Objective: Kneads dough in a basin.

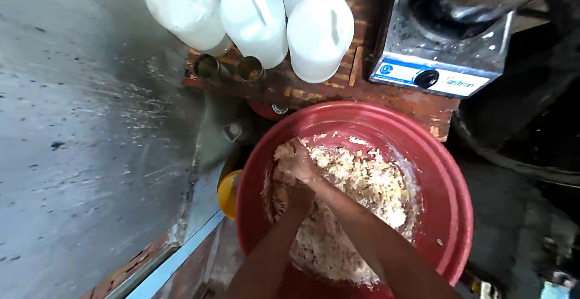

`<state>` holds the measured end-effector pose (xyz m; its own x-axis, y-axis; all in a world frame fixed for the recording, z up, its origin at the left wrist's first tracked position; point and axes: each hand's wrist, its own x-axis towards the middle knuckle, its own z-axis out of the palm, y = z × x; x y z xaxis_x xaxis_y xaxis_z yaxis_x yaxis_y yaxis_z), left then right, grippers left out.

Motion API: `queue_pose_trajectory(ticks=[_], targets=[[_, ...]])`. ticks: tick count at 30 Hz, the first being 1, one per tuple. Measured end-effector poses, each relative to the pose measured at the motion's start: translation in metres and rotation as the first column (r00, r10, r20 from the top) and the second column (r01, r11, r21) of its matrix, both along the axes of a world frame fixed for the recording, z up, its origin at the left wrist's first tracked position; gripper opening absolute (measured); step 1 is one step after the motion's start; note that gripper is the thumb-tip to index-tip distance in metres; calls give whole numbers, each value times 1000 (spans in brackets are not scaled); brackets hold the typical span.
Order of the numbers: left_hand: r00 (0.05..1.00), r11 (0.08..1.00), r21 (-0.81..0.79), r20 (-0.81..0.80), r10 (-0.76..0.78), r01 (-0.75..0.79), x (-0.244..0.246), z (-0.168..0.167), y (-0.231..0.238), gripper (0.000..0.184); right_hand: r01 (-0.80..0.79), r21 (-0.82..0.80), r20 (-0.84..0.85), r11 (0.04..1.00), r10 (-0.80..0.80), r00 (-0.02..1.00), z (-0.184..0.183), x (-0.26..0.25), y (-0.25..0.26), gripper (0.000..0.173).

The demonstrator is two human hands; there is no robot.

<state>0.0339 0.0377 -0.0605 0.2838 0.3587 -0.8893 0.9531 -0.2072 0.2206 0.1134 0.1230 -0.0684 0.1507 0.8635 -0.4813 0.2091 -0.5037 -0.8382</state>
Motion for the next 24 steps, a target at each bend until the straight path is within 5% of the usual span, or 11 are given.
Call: queue_pose_trajectory(ticks=[3, 6, 8, 9, 11, 14, 17, 19, 22, 24], targets=[[994, 986, 139, 53, -98, 90, -5, -23, -9, 79, 353, -112, -123, 929, -365, 923, 14, 62, -4, 56], [993, 986, 153, 83, -80, 67, -3, -30, -8, 87, 838, -90, -9, 538, -842, 539, 14, 121, -16, 45], [992, 984, 158, 82, -96, 82, 2, -34, -4, 84, 967, 12, -2, 253, -968, 253, 14, 130, -8, 53], [991, 984, 160, 94, -94, 78, 4, -35, -4, 81, 978, 61, -13, 202, -979, 203, 12, 123, 1, 56], [992, 991, 126, 116, -47, 32, 5, -27, 3, 72, 929, 131, 50, 345, -939, 342, 17, 78, 26, 52], [969, 971, -82, 86, 230, -223, -4, 14, 10, 63, 610, 25, 182, 792, -603, 776, 13, -9, 27, 68], [938, 930, -148, 23, 345, -338, -11, 37, -1, 57, 185, -105, 47, 977, -181, 982, 5, -37, -19, 73], [989, 960, -240, -78, 128, -143, -3, 50, 8, 50, 58, -13, -1, 998, -58, 998, 8, -24, -46, 58], [998, 1000, -10, 59, 4, -3, 2, 2, 1, 43, 437, -80, -98, 896, -443, 891, 24, 25, -56, 51], [993, 992, 113, 100, -70, 58, 3, -32, -1, 74, 694, -121, -60, 710, -703, 709, 23, 68, -34, 50]])
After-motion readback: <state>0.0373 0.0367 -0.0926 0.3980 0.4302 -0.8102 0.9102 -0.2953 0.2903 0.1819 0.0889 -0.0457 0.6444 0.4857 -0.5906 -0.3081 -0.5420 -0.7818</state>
